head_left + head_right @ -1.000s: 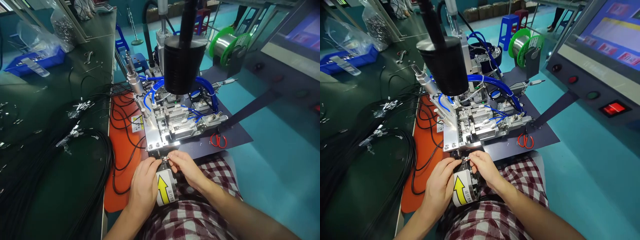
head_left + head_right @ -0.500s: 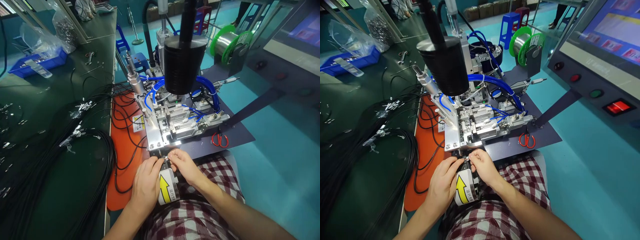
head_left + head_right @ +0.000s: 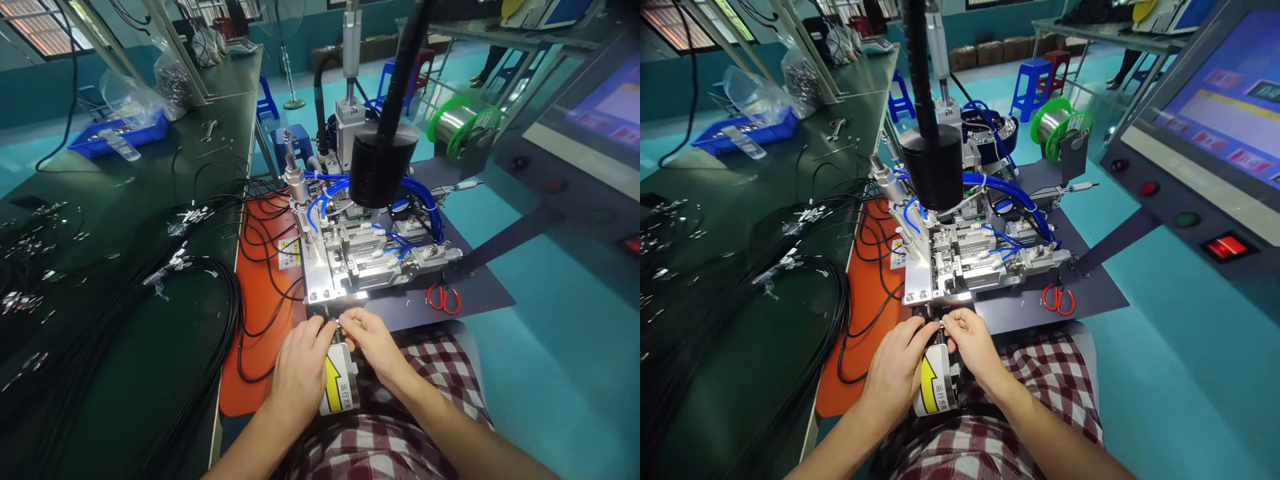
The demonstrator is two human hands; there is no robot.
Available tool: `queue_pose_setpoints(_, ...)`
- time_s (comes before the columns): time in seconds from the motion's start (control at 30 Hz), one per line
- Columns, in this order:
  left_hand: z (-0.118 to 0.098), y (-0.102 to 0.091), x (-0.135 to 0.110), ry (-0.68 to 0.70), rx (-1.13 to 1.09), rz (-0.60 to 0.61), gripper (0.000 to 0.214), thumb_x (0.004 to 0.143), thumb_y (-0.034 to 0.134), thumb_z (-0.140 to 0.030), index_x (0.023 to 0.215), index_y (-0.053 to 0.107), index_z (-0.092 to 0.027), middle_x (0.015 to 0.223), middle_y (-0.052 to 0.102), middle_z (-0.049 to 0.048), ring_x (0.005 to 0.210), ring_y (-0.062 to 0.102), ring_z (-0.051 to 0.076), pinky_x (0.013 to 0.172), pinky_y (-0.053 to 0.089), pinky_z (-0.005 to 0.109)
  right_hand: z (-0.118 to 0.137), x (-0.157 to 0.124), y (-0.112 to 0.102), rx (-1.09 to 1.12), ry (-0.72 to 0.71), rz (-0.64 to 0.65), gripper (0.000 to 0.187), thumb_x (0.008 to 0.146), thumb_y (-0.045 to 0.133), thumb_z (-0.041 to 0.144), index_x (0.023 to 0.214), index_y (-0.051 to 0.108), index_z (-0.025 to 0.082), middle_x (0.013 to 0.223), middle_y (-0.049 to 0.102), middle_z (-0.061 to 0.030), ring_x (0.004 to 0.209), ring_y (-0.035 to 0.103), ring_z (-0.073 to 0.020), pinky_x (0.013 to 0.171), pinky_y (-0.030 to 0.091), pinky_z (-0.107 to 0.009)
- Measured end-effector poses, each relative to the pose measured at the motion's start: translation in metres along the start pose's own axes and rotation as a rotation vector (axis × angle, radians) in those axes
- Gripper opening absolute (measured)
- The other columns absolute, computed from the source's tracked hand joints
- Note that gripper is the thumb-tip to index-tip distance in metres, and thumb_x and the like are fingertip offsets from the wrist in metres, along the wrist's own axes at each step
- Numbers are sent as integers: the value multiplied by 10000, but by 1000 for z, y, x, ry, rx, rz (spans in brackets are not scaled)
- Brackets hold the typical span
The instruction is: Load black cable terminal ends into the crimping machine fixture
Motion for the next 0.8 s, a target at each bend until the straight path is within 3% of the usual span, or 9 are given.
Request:
queue_pose_setpoints(0.17, 9, -9, -25, -160, -109, -30, 410, 902, 335, -81, 1229, 574, -140, 1130, 619, 119, 1019, 593, 210, 848, 540, 339, -4, 1, 0, -27, 43, 68, 425, 715, 690, 566, 627, 524, 185, 472, 440, 67, 471, 344, -100, 527, 258, -262)
queue_pose_setpoints(0.37, 10, -12, -78, -353, 199, -16, 448, 935, 378, -202, 1374, 462, -165, 1251, 585, 141, 1088, 565, 311, 814, 555, 474, -5, 1, -3, -42, 55, 73, 423, 694, 713, 565, 648, 537, 183, 517, 459, 63, 497, 346, -99, 553, 273, -259)
queue_pose_setpoints(0.63, 37, -16, -69, -288, 167, 21, 439, 956, 367, -235, 1382, 470, -227, 1368, 514, 100, 1240, 484, 270, 967, 511, 445, -5, 2, -2, -41, 51, 61, 436, 663, 739, 569, 639, 551, 176, 544, 488, 55, 489, 369, -94, 543, 293, -258)
queue_pose_setpoints(0.8, 41, -15, -70, -308, 145, 22, 456, 951, 384, -235, 1403, 444, -259, 1371, 513, 97, 1245, 486, 265, 937, 533, 422, -1, 0, -12, -36, 22, 1, 447, 688, 715, 592, 715, 612, 157, 614, 560, 25, 511, 441, -103, 555, 325, -263)
Point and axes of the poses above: each hand's wrist, its own x-axis towards the middle knuckle, its own y-axis out of the palm, z = x × y, the point moved 5 cm from there along x, towards the middle knuckle
